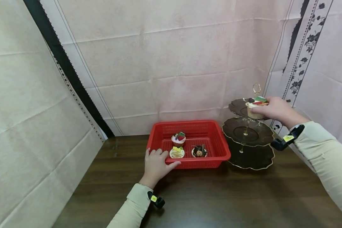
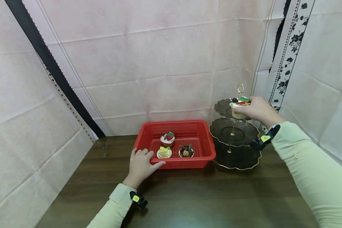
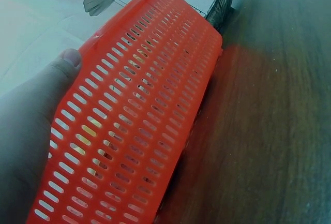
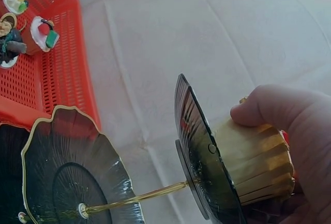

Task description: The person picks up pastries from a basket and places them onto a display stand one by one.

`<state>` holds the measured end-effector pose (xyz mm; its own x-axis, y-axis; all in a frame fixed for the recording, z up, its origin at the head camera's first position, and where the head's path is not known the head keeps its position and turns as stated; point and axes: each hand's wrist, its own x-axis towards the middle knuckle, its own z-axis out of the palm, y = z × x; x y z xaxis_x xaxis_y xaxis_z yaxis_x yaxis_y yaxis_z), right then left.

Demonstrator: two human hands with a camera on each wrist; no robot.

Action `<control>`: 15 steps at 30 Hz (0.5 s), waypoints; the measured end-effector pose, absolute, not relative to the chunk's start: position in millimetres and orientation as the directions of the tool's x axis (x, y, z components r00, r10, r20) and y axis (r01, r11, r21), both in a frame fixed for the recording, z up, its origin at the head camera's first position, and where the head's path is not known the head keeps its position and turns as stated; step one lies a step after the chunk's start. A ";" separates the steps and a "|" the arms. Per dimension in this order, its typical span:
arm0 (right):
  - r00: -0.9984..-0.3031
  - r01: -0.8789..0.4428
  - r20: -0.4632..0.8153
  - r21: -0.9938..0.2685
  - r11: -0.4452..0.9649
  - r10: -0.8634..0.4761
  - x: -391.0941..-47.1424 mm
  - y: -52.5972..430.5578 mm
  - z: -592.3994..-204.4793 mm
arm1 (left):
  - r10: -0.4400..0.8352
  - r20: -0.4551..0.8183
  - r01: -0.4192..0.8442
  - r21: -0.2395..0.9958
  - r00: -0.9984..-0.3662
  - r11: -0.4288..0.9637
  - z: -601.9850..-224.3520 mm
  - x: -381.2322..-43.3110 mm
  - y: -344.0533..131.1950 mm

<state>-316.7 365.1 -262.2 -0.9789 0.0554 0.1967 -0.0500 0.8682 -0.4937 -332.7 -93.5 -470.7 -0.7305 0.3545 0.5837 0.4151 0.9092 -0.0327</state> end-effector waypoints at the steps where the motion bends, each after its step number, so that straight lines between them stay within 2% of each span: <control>1: -0.979 -0.051 0.197 -0.496 0.867 0.055 -316.8 365.2 -262.1 | 0.355 0.586 0.415 -0.034 -0.728 0.909 -470.5 -332.7 -93.4; 15: -0.984 -0.061 0.172 -0.611 0.789 0.057 -316.7 358.9 -263.0 | 0.356 0.594 0.414 -0.042 -0.721 0.909 -471.3 -333.0 -93.3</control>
